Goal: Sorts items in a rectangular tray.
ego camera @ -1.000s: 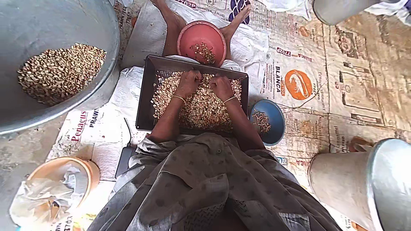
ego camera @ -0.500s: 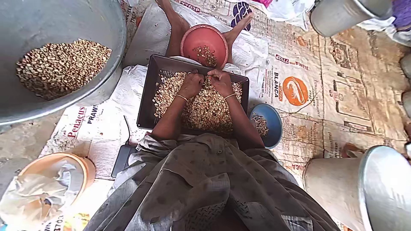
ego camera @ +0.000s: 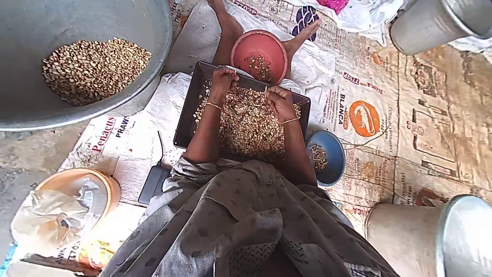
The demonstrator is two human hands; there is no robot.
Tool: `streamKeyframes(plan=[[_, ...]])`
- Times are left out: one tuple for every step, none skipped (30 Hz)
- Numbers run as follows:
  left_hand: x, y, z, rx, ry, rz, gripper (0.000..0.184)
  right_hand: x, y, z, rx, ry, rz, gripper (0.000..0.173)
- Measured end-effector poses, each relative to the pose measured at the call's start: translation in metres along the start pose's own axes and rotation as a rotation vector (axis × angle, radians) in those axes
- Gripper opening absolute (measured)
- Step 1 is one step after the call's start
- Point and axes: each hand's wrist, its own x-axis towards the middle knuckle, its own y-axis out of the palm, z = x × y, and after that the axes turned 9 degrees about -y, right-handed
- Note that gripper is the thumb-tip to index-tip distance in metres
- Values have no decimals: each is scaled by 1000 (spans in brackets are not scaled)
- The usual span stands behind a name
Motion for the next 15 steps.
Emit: streamKeyframes(plan=[[1, -1, -1, -109, -40, 29, 10, -3, -5, 4, 358, 9, -7, 15], [4, -2, 0, -212, -68, 66, 11, -4, -10, 4, 652, 9, 9, 19], [7, -3, 1, -301, -83, 104, 13, -4, -13, 0, 855, 5, 32, 22], [8, -4, 1, -373, -93, 135, 16, -2, -14, -4, 966, 10, 47, 25], [7, -5, 0, -438, -103, 161, 20, 1, -12, -8, 1015, 28, 53, 29], [5, -6, -1, -511, -106, 194, 22, 3, -7, -10, 1021, 56, 60, 35], [4, -7, -1, -592, -102, 236, 24, 6, 0, -11, 982, 93, 66, 41], [3, -8, -2, -674, -90, 273, 24, 8, 8, -8, 901, 137, 77, 44], [3, -9, -1, -746, -78, 293, 25, 9, 18, -3, 784, 180, 94, 42], [3, -10, -1, -792, -74, 297, 28, 11, 28, 3, 675, 208, 104, 34], [3, -11, -1, -795, -80, 280, 30, 13, 37, 8, 569, 211, 101, 25], [4, -11, -2, -750, -99, 237, 30, 17, 47, 9, 422, 180, 106, 21], [5, -11, -3, -669, -136, 152, 29, 21, 54, 7, 226, 118, 111, 18], [5, -11, -4, -545, -178, 58, 26, 26, 59, 4, -14, 49, 131, 14], [5, -11, -4, -399, -219, -31, 25, 30, 62, 4, -236, 13, 164, 11]])
